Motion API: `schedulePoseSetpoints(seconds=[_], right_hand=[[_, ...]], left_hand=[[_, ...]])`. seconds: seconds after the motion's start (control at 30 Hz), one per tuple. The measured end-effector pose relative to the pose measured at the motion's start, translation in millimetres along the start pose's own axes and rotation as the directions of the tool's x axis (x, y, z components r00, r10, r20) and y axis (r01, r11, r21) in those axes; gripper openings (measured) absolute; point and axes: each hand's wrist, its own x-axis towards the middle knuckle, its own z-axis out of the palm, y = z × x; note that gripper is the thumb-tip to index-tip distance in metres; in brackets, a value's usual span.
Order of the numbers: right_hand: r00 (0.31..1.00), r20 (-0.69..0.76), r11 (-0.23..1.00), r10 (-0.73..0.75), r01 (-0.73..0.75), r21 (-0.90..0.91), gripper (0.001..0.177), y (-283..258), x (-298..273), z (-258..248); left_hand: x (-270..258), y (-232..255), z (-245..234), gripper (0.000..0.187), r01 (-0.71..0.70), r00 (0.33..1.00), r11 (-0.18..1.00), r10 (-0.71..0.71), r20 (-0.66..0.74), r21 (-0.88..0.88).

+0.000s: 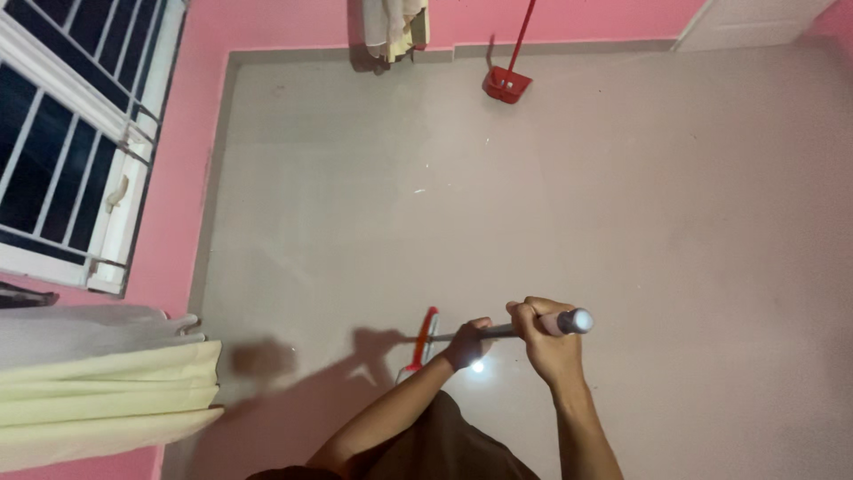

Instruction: The person uses a squeegee tool to sweep debris across the floor, moving items like a trash bag and cardboard boxes aside to reach different areas.

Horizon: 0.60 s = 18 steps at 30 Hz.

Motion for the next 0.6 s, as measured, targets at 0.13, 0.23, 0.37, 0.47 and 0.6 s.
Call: schedulePoseSetpoints(seconds=[0.13,0.23,0.37,0.47,0.6], right_hand=[[1.000,-0.001,0.996,0.015,-0.015,-0.083,0.044,-16.4,1.5,9.4],[0.999,0.023,0.990,0.035,-0.032,-0.135,0.043,-20.7,4.8,27.1],[0.992,0.128,0.989,-0.006,0.024,-0.145,0.043,-20.9,5.4,50.4],[0.981,0.130,0.968,0.144,-0.113,-0.223,0.036,-13.6,-0.9,71.1],[0.940,0.298,0.959,0.166,-0.084,-0.272,0.017,-5.2,-7.0,105.2]], left_hand=[[-3.0,19.0,8.1,0.015,0.125,0.983,0.936,-0.071,0.170,-0.329],[3.5,28.7,6.7,0.015,0.118,0.981,0.932,-0.056,0.187,-0.342],[9.4,30.2,6.0,0.014,0.075,0.962,0.792,0.102,0.253,-0.606],[6.2,12.0,8.3,0.014,0.126,0.940,0.527,0.207,0.271,-0.841],[-5.2,-10.1,7.6,0.015,0.257,0.911,0.107,0.305,0.278,-0.960]])
